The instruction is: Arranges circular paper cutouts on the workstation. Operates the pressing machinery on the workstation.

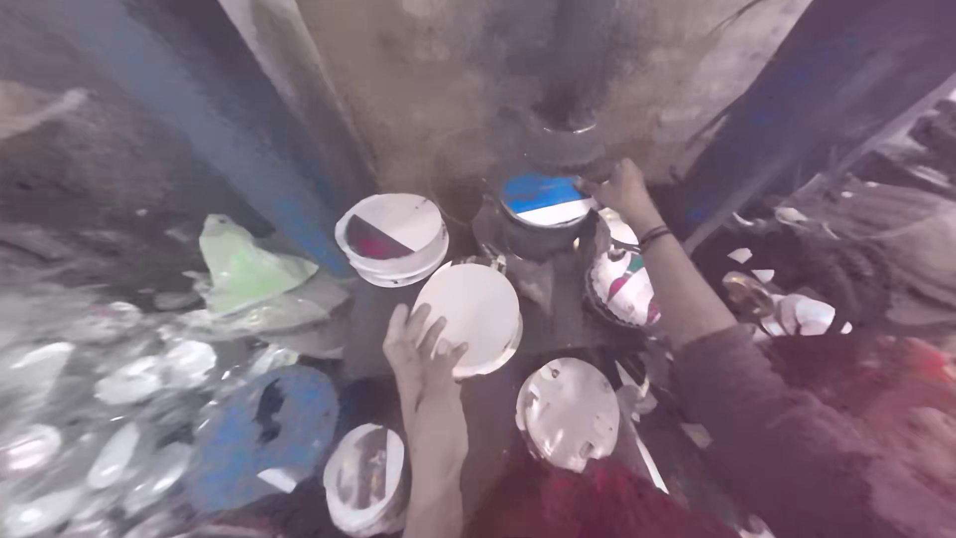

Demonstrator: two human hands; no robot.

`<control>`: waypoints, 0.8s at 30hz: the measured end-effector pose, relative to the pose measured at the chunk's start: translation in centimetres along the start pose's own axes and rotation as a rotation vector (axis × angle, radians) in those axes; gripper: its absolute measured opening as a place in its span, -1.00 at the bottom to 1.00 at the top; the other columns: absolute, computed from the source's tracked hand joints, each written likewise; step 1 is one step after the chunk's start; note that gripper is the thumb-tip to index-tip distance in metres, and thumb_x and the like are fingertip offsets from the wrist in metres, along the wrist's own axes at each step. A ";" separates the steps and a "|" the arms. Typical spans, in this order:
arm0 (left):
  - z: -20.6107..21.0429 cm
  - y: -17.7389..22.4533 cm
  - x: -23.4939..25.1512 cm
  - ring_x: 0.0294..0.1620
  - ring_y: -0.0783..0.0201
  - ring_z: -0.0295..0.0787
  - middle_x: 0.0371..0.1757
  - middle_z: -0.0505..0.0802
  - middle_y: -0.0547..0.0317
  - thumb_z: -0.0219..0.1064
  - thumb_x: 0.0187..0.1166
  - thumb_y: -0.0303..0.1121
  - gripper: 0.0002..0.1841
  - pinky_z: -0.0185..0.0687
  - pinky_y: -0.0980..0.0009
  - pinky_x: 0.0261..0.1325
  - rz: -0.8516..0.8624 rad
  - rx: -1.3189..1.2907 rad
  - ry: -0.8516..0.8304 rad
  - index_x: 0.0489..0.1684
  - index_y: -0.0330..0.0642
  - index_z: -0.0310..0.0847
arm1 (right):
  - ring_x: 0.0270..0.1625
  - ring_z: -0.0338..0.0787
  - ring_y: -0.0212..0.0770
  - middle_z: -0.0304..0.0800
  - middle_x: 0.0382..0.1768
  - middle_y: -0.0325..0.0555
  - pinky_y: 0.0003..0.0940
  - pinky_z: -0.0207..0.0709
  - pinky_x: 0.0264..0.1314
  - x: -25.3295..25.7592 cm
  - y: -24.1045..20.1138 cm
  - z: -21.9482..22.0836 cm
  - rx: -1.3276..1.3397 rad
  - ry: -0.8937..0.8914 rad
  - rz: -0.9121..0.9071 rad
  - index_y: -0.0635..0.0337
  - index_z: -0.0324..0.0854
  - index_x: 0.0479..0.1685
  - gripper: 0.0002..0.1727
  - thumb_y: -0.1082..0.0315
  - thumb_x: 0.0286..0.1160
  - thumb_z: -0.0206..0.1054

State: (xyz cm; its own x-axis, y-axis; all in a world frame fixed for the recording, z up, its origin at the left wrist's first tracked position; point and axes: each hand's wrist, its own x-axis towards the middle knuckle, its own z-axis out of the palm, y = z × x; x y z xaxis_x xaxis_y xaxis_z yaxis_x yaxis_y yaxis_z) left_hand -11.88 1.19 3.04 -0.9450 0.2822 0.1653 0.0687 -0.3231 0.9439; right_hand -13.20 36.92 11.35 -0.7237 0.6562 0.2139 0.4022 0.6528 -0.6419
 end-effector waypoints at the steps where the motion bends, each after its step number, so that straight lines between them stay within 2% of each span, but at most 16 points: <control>1: -0.1 0.2 -0.1 0.40 0.35 0.59 0.65 0.36 0.08 0.08 0.60 -0.37 -0.24 0.71 0.40 0.16 -0.003 -0.007 0.013 0.81 -0.22 -0.24 | -0.26 0.77 -0.13 0.83 -0.20 0.10 -0.07 0.65 0.01 -0.1 0.0 -0.1 0.011 -0.002 -0.004 0.33 0.80 -0.10 -0.68 0.19 0.51 0.51; 4: -0.2 0.5 -0.5 0.40 0.35 0.59 0.62 0.40 0.14 0.12 0.57 -0.36 -0.23 0.72 0.37 0.16 0.014 -0.033 0.010 0.80 -0.20 -0.22 | -0.33 0.75 -0.21 0.82 -0.16 0.07 -0.20 0.69 -0.14 0.0 0.3 0.3 0.099 -0.012 0.021 0.28 0.78 0.04 -0.70 0.24 0.52 0.49; 6: -0.2 0.6 -0.7 0.40 0.36 0.60 0.61 0.42 0.18 0.15 0.59 -0.32 -0.23 0.73 0.37 0.16 0.030 -0.052 -0.009 0.79 -0.20 -0.21 | -0.28 0.75 -0.15 0.78 -0.07 0.13 -0.16 0.69 -0.13 0.3 0.7 0.7 0.156 -0.013 0.048 0.32 0.69 0.16 -0.65 0.25 0.55 0.46; 9: -0.6 1.1 -1.1 0.37 0.38 0.62 0.59 0.45 0.24 0.15 0.60 -0.33 -0.25 0.72 0.38 0.16 0.040 -0.030 -0.013 0.78 -0.20 -0.18 | -0.26 0.69 -0.12 0.72 0.00 0.15 -0.15 0.63 -0.17 -0.1 1.8 0.3 0.242 0.005 0.083 0.34 0.53 0.36 -0.59 0.20 0.78 0.20; 10: -0.9 1.3 -1.3 0.34 0.41 0.63 0.58 0.46 0.25 0.14 0.64 -0.29 -0.26 0.73 0.40 0.13 0.040 -0.008 -0.004 0.78 -0.20 -0.19 | -0.31 0.63 -0.22 0.71 -0.03 0.07 -0.26 0.57 -0.26 -1.1 2.2 -0.2 0.293 0.033 0.075 0.31 0.51 0.37 -0.61 0.19 0.84 0.09; 11: -1.3 1.5 -1.5 0.28 0.42 0.66 0.56 0.48 0.27 0.12 0.66 -0.28 -0.28 0.75 0.42 0.09 0.041 0.016 0.015 0.77 -0.20 -0.18 | -0.36 0.58 -0.32 0.71 -0.08 0.00 -0.36 0.49 -0.35 -2.6 2.8 -0.7 0.330 0.075 0.049 0.30 0.52 0.30 -0.64 0.21 0.86 0.03; 12: -1.9 1.5 -1.8 0.27 0.41 0.68 0.55 0.49 0.26 0.11 0.66 -0.27 -0.29 0.77 0.42 0.07 0.045 0.037 0.036 0.77 -0.23 -0.16 | -0.35 0.57 -0.37 0.71 -0.10 -0.04 -0.40 0.46 -0.35 -4.8 3.4 -1.5 0.350 0.106 0.015 0.31 0.56 0.23 -0.64 0.21 0.86 0.02; 14: -3.2 1.1 -2.6 0.31 0.37 0.67 0.51 0.53 0.28 0.09 0.67 -0.22 -0.35 0.74 0.34 0.17 0.045 0.040 0.035 0.70 -0.27 -0.07 | -0.36 0.57 -0.49 0.69 -0.24 -0.16 -0.52 0.51 -0.30 -10.8 4.6 -3.0 0.321 0.109 -0.101 0.33 0.63 0.00 -0.66 0.23 0.85 0.03; 16: -4.5 0.4 -3.6 0.26 0.34 0.74 0.37 0.69 0.36 0.10 0.73 -0.21 -0.50 0.76 0.32 0.17 0.034 -0.002 -0.004 0.59 -0.18 0.17 | -0.52 0.50 -0.51 0.60 -0.46 -0.25 -0.58 0.44 -0.47 -18.1 5.1 -3.8 0.303 0.009 -0.126 0.23 0.60 -0.20 -0.67 0.21 0.84 0.06; 17: -5.0 0.1 -4.1 0.20 0.32 0.78 0.27 0.78 0.38 0.12 0.74 -0.24 -0.58 0.78 0.32 0.13 0.014 -0.036 -0.031 0.51 -0.12 0.32 | -0.58 0.52 -0.52 0.61 -0.53 -0.28 -0.60 0.46 -0.53 -21.2 5.2 -3.6 0.304 -0.055 -0.083 0.19 0.62 -0.28 -0.69 0.23 0.81 0.10; 19: -5.5 -0.9 -5.1 0.09 0.34 0.83 0.11 0.86 0.40 0.01 0.76 -0.34 -0.70 0.80 0.37 0.07 -0.058 -0.045 -0.119 0.36 -0.04 0.45 | -0.50 0.60 -0.45 0.67 -0.49 -0.23 -0.47 0.55 -0.40 -25.4 6.3 -1.8 0.244 -0.204 0.024 0.26 0.69 -0.26 -0.79 0.36 0.70 0.23; 21: -5.6 -2.2 -6.1 0.06 0.34 0.83 0.05 0.87 0.37 -0.02 0.76 -0.37 -0.71 0.78 0.39 0.06 -0.147 -0.063 -0.221 0.30 -0.02 0.52 | -0.33 0.76 -0.17 0.79 -0.33 -0.02 -0.11 0.68 -0.22 -27.8 7.2 1.9 0.103 -0.265 0.076 0.27 0.75 -0.16 -0.88 0.38 0.56 0.40; 22: -5.3 -2.8 -6.5 0.04 0.33 0.83 0.02 0.87 0.34 -0.04 0.76 -0.39 -0.71 0.78 0.38 0.05 -0.199 -0.059 -0.265 0.28 -0.06 0.53 | -0.12 0.81 0.05 0.82 -0.13 0.12 0.13 0.68 -0.08 -28.7 7.3 4.0 0.013 -0.264 0.092 0.24 0.75 0.02 -0.77 0.34 0.48 0.49; 23: -5.0 -3.3 -6.9 0.02 0.33 0.83 0.01 0.87 0.32 -0.06 0.75 -0.42 -0.70 0.78 0.38 0.04 -0.244 -0.035 -0.313 0.28 -0.11 0.51 | 0.16 0.74 0.27 0.76 0.13 0.24 0.36 0.58 0.09 -29.3 7.4 6.0 -0.078 -0.268 0.107 0.18 0.70 0.28 -0.54 0.22 0.41 0.56; 24: -4.6 -3.8 -7.2 0.02 0.33 0.83 0.02 0.87 0.30 -0.09 0.74 -0.44 -0.69 0.78 0.38 0.05 -0.276 0.000 -0.364 0.29 -0.18 0.49 | 0.34 0.63 0.44 0.64 0.34 0.32 0.54 0.45 0.17 -29.6 7.5 7.5 -0.164 -0.262 0.099 0.13 0.58 0.51 -0.28 0.06 0.32 0.61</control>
State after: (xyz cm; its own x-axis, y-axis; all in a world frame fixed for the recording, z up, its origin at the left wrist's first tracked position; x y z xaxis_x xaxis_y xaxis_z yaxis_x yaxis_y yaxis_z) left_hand -6.83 -3.80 -3.09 -0.7540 0.6569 -0.0029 -0.1704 -0.1913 0.9666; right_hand 7.05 19.54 -5.38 -0.7876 0.6139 -0.0539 0.5476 0.6571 -0.5180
